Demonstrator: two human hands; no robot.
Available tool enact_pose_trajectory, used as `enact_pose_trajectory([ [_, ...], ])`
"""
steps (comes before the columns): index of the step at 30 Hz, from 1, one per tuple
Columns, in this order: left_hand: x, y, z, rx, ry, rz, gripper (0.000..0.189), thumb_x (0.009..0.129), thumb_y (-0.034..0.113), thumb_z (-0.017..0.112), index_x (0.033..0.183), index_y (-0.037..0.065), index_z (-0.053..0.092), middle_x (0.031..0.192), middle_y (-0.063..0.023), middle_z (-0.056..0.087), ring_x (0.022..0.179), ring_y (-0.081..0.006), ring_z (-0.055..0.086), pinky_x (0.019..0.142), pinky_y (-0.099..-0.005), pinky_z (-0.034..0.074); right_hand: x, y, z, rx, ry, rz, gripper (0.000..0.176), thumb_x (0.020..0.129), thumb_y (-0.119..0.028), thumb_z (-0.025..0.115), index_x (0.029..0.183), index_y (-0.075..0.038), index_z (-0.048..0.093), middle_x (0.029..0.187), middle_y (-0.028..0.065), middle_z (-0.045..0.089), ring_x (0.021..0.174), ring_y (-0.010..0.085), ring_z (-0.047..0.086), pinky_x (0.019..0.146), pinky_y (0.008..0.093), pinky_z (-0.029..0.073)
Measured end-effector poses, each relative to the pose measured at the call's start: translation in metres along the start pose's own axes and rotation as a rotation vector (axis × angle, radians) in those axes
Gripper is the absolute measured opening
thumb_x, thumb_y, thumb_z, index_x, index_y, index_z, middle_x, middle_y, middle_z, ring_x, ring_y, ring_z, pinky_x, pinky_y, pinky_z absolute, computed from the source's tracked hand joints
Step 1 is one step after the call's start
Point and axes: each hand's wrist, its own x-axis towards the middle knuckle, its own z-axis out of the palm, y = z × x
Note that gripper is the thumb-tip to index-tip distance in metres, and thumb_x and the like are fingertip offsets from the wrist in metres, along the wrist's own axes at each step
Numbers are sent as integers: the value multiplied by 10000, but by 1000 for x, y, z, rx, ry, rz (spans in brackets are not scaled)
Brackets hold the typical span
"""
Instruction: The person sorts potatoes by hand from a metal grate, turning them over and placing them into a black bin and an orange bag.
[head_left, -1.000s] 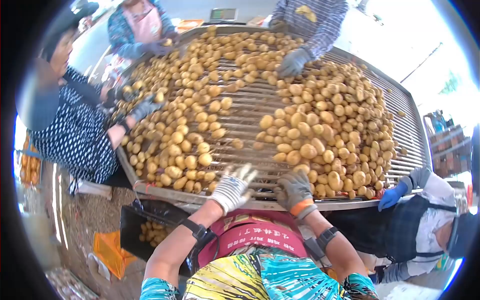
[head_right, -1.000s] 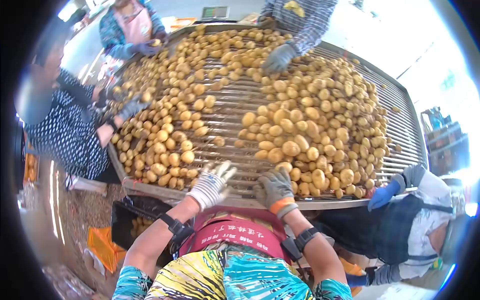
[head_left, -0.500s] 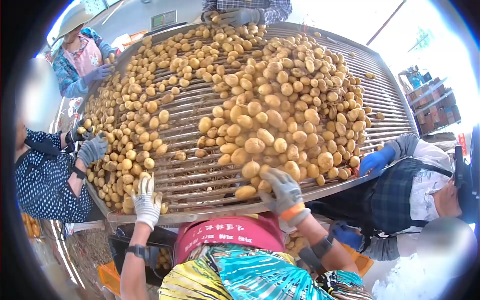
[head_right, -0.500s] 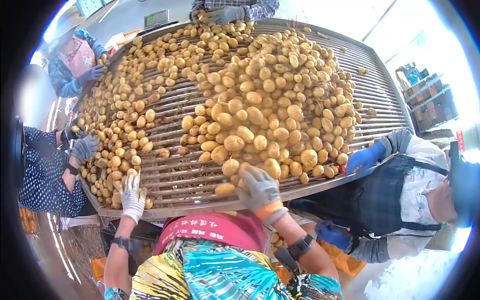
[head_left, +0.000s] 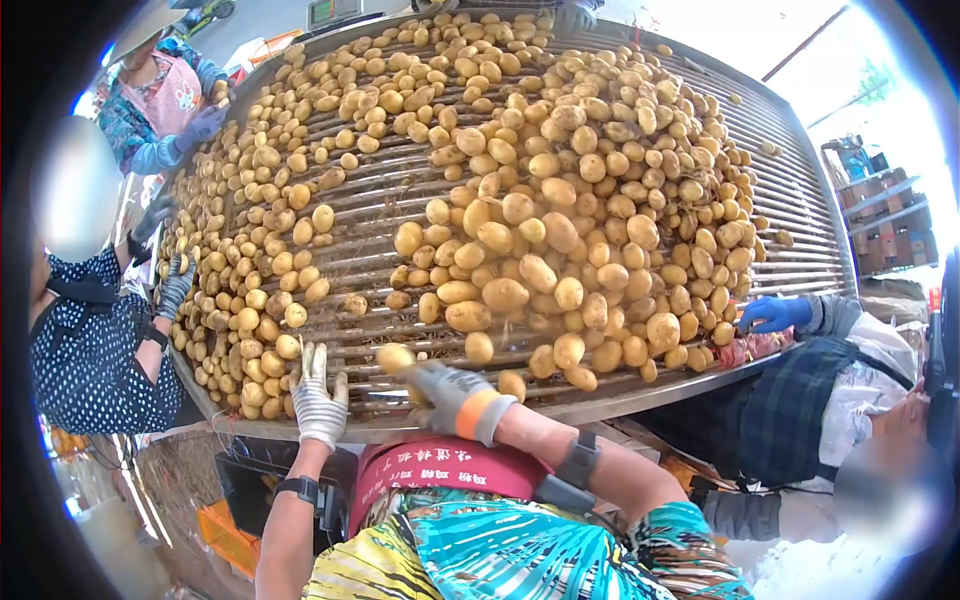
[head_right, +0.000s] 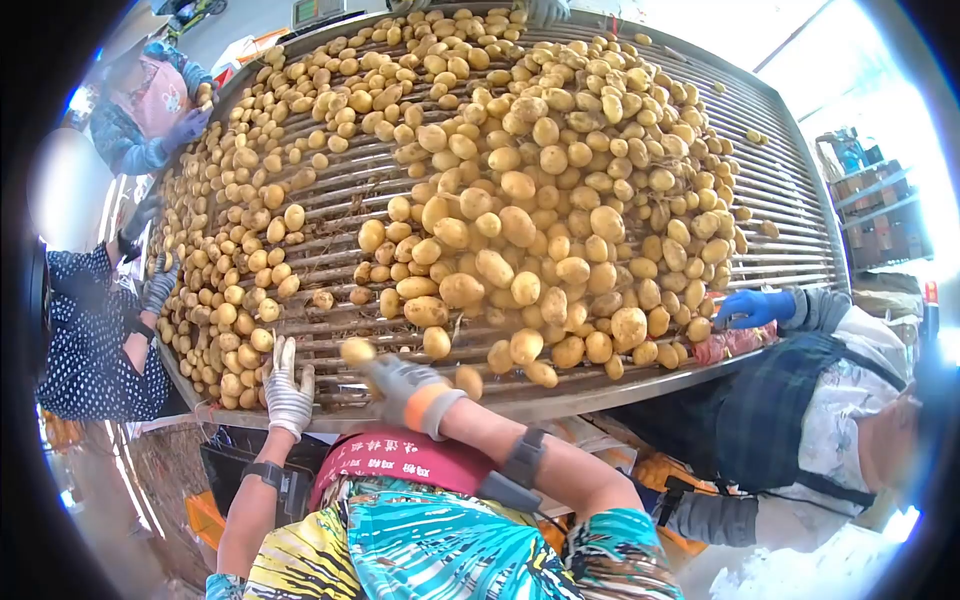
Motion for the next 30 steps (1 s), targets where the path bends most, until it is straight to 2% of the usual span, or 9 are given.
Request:
enact_pose_trajectory([
  [7, -2, -3, 3, -2, 2, -52, 694, 832, 208, 712, 1458, 72, 445, 1500, -195, 442, 1343, -396, 434, 1165, -490, 275, 2, 7, -100, -538, 451, -86, 511, 795, -112, 674, 1291, -147, 556, 1195, 103, 602, 1033, 314, 624, 823, 440, 545],
  [15, -1, 4, -2, -25, 25, -97, 653, 866, 207, 688, 1452, 57, 445, 1505, -212, 431, 1350, -375, 445, 1161, -483, 292, 16, 35, -140, -830, 52, -32, 438, 841, -146, 654, 1272, -146, 576, 1153, 77, 620, 1041, 290, 626, 885, 423, 522],
  [17, -4, 4, -2, -88, 26, -162, 637, 871, 196, 668, 1455, 64, 450, 1512, -202, 428, 1351, -372, 449, 1158, -487, 297, 7, 23, -155, 317, 184, 214, 412, 927, -265, 644, 1300, -107, 572, 1134, 66, 638, 993, 244, 662, 844, 362, 551],
  [18, -4, 2, -2, -85, 33, -161, 635, 872, 192, 666, 1456, 66, 450, 1514, -200, 427, 1349, -371, 450, 1156, -485, 301, 3, 27, -160, 315, 174, 214, 412, 927, -265, 644, 1300, -107, 572, 1134, 66, 638, 993, 244, 662, 844, 362, 551],
  [20, -4, 4, -1, -98, 43, -160, 634, 873, 188, 663, 1457, 67, 450, 1516, -198, 425, 1347, -371, 451, 1154, -482, 305, -6, 35, -174, 1104, 15, -38, 465, 967, -358, 625, 1311, -51, 567, 1141, 83, 651, 966, 206, 678, 825, 310, 564],
  [25, -3, 7, -4, -72, 73, -135, 619, 869, 88, 651, 1451, 39, 448, 1517, -216, 425, 1355, -414, 446, 1125, -452, 375, 9, 33, -156, 1062, 200, 2, 416, 989, -327, 594, 1319, -75, 576, 1137, 118, 659, 947, 219, 676, 795, 351, 577],
  [27, -3, 8, -6, -94, 78, -135, 615, 873, 79, 645, 1454, 42, 446, 1524, -215, 416, 1363, -410, 441, 1129, -452, 370, 23, 16, -132, -82, 155, 64, 308, 975, -273, 598, 1247, -129, 611, 1128, 138, 637, 929, 245, 671, 750, 379, 584],
  [28, -4, 6, -4, -90, 86, -133, 616, 875, 79, 644, 1456, 44, 444, 1527, -215, 413, 1368, -407, 439, 1131, -451, 369, 29, 11, -119, -86, 156, 58, 308, 975, -273, 598, 1247, -129, 611, 1128, 138, 637, 929, 245, 671, 750, 379, 584],
  [30, -5, 6, -4, -89, 97, -134, 616, 876, 80, 643, 1458, 45, 442, 1529, -214, 409, 1373, -404, 436, 1133, -449, 367, 33, 14, -89, -916, 1, 118, 254, 925, -221, 626, 1165, -139, 612, 1113, 148, 617, 952, 279, 663, 753, 407, 587],
])
